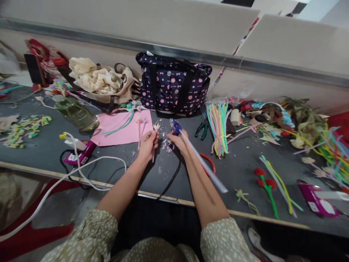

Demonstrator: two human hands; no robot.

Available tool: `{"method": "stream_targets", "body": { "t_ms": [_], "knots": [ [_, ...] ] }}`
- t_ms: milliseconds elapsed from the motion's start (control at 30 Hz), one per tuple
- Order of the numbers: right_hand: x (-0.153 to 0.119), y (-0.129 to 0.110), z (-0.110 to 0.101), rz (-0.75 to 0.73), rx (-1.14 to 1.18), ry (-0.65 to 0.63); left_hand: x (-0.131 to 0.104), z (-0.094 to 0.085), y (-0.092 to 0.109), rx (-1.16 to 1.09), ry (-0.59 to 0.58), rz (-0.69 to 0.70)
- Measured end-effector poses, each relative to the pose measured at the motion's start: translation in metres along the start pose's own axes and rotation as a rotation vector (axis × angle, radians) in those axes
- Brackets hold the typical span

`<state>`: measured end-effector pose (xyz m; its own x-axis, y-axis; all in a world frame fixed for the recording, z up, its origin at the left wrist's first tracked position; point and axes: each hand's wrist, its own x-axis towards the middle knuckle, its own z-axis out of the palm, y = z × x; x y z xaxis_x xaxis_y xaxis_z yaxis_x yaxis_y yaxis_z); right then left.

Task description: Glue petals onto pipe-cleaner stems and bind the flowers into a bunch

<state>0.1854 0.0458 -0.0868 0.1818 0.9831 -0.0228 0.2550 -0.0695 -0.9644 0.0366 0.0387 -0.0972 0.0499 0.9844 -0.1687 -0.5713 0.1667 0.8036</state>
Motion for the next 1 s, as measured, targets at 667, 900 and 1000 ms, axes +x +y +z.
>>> {"method": "stream_targets", "body": {
  "t_ms": [667,900,1000],
  "knots": [
    [-0.030,0.010,0.007,0.148,0.657,0.017,-0.009,0.005,-0.008,0.360,-0.145,-0.067],
    [-0.036,0.002,-0.002,0.100,0.573,-0.049,-0.010,0.008,-0.001,0.218,-0.079,-0.113],
    [-0.038,0.000,-0.001,0.076,0.484,-0.034,-0.011,0.009,0.001,0.201,-0.080,-0.140]
  ]
}}
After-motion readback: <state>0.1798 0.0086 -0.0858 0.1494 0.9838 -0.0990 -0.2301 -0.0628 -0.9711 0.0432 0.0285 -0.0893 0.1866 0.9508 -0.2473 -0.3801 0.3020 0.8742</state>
